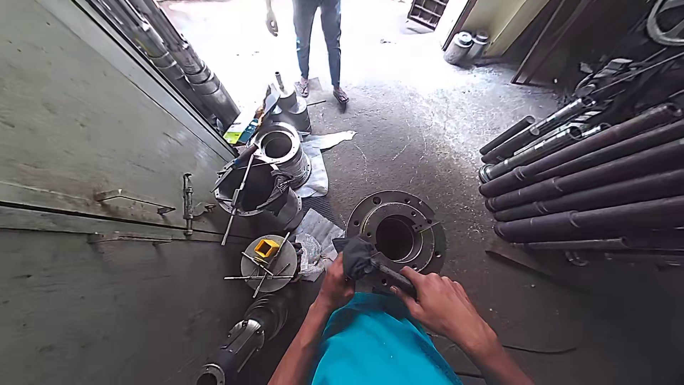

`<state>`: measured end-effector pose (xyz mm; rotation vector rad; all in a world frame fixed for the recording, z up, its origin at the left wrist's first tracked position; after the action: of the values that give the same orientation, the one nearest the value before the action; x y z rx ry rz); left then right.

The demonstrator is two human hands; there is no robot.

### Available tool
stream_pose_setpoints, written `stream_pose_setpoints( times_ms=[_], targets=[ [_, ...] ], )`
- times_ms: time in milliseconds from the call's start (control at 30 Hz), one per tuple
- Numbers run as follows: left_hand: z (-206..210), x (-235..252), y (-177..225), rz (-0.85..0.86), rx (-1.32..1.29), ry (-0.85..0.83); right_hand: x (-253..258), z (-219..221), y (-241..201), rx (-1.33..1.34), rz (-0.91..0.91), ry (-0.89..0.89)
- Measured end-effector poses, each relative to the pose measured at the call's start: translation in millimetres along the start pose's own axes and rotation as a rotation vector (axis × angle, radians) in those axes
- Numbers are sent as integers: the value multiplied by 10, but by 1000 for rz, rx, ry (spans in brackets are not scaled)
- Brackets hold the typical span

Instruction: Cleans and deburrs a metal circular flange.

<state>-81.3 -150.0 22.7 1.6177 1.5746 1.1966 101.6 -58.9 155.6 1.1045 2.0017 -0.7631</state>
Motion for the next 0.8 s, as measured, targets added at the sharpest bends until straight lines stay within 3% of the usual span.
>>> stream_pose_setpoints(
  times_ms=[67, 300, 467, 800],
  targets=[
    [138, -33, 5, 10, 58, -41, 19, -13, -57, -40, 26, -23],
    [327, -60, -118, 34, 235, 124, -21, -120, -160, -126, 47, -21],
    [365, -58, -146, 27, 238, 177, -126, -11, -224, -182, 52, 86],
    [367, -36, -143, 67, 261, 207, -98, -62, -180, -92, 69, 4]
  ],
)
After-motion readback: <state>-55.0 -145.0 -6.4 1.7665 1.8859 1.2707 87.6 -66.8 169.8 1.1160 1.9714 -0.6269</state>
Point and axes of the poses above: each hand's wrist, its own x-axis towards the middle knuckle, its own z-axis out of the palm, y = z × x, the point moved 4 cm from there along x, towards the middle knuckle, and after that the axes turned 12 degrees about -y, right-handed, at the moved point
